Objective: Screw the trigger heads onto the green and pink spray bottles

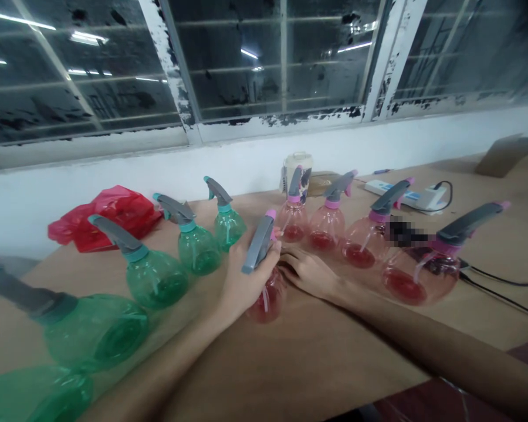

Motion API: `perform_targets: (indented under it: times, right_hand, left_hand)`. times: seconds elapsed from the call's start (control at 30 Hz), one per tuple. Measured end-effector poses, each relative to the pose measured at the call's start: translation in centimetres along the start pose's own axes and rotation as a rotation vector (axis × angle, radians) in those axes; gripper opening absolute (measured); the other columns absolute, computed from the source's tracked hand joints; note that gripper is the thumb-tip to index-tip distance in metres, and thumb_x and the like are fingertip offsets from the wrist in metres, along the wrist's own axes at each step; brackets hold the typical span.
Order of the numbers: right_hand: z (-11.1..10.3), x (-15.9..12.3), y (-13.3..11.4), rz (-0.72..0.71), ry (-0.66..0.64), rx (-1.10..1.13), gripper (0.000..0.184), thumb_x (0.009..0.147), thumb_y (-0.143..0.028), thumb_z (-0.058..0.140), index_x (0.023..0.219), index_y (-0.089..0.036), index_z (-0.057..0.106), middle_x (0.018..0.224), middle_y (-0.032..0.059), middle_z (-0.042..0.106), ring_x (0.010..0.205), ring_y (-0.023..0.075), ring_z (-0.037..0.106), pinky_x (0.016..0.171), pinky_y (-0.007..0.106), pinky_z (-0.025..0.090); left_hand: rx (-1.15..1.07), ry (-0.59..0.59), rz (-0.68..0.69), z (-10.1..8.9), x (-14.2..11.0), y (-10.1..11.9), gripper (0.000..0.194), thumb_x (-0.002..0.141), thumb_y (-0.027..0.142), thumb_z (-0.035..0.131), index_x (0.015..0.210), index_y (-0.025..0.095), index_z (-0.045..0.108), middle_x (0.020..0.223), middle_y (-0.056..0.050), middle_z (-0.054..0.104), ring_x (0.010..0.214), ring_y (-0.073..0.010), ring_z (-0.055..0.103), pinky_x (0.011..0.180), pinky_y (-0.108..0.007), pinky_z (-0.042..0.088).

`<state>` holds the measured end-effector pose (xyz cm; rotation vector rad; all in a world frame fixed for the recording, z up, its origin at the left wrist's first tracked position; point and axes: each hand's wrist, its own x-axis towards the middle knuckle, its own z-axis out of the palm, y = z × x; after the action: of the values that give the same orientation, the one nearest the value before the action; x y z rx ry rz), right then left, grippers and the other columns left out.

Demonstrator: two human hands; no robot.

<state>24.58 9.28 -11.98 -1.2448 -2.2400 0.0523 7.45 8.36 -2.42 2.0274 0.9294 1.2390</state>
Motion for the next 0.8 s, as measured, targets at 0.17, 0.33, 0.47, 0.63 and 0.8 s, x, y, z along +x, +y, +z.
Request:
perform_targets:
  times: [0.17, 0.33, 0.47, 0.63, 0.8]
  right_hand:
    - [-0.2, 0.0, 0.0, 0.031, -0.015, -0.007, 0.026, 0.09, -0.022, 0.045, 0.109, -0.012, 0.06, 0.124, 0.0158, 0.058, 0.12, 0.025, 0.051, 0.099, 0.041, 0.045]
    - [-0.2, -0.1, 0.3, 0.042, -0.024, 0.02, 0.03, 0.091, -0.026, 0.045, 0.116, -0.014, 0.056, 0.121, 0.0149, 0.06, 0.121, 0.0232, 0.051, 0.1, 0.041, 0.044]
    - [-0.3, -0.6, 0.4, 0.06, -0.067, 0.054, 0.041, 0.091, -0.035, 0.045, 0.126, -0.014, 0.05, 0.129, 0.0164, 0.055, 0.126, 0.0244, 0.047, 0.104, 0.045, 0.04]
    - [-0.7, -0.9, 0.3, 0.036, -0.134, 0.042, 0.046, 0.093, -0.04, 0.041, 0.128, -0.013, 0.049, 0.135, 0.0171, 0.05, 0.131, 0.0242, 0.04, 0.108, 0.045, 0.034]
    - [-0.9, -1.0, 0.2, 0.04, -0.155, 0.036, 0.05, 0.092, -0.043, 0.041, 0.13, -0.012, 0.048, 0.136, 0.0176, 0.049, 0.132, 0.0259, 0.039, 0.109, 0.047, 0.033]
  left_hand:
    - [0.038, 0.004, 0.002, 0.3, 0.2, -0.3, 0.019, 0.083, 0.025, 0.055, 0.1, 0.02, 0.06, 0.086, -0.003, 0.067, 0.078, -0.0171, 0.063, 0.078, -0.031, 0.049]
    - [0.071, -0.013, 0.009, 0.1, 0.0, -0.3, 0.022, 0.084, 0.025, 0.054, 0.104, 0.02, 0.06, 0.083, -0.002, 0.067, 0.077, -0.0171, 0.063, 0.073, -0.029, 0.049]
    - [0.095, -0.011, 0.026, 0.1, 0.0, -0.3, 0.019, 0.084, 0.024, 0.054, 0.101, 0.02, 0.06, 0.078, -0.001, 0.065, 0.07, -0.0155, 0.062, 0.069, -0.028, 0.049]
    - [0.081, -0.006, 0.02, 0.2, 0.0, -0.3, 0.019, 0.082, 0.023, 0.054, 0.101, 0.02, 0.059, 0.081, -0.001, 0.066, 0.077, -0.0173, 0.064, 0.073, -0.03, 0.051]
    - [0.013, -0.027, 0.027, 0.2, 0.0, -0.2, 0.02, 0.083, 0.021, 0.053, 0.102, 0.021, 0.058, 0.095, -0.004, 0.068, 0.094, -0.0186, 0.064, 0.087, -0.033, 0.049]
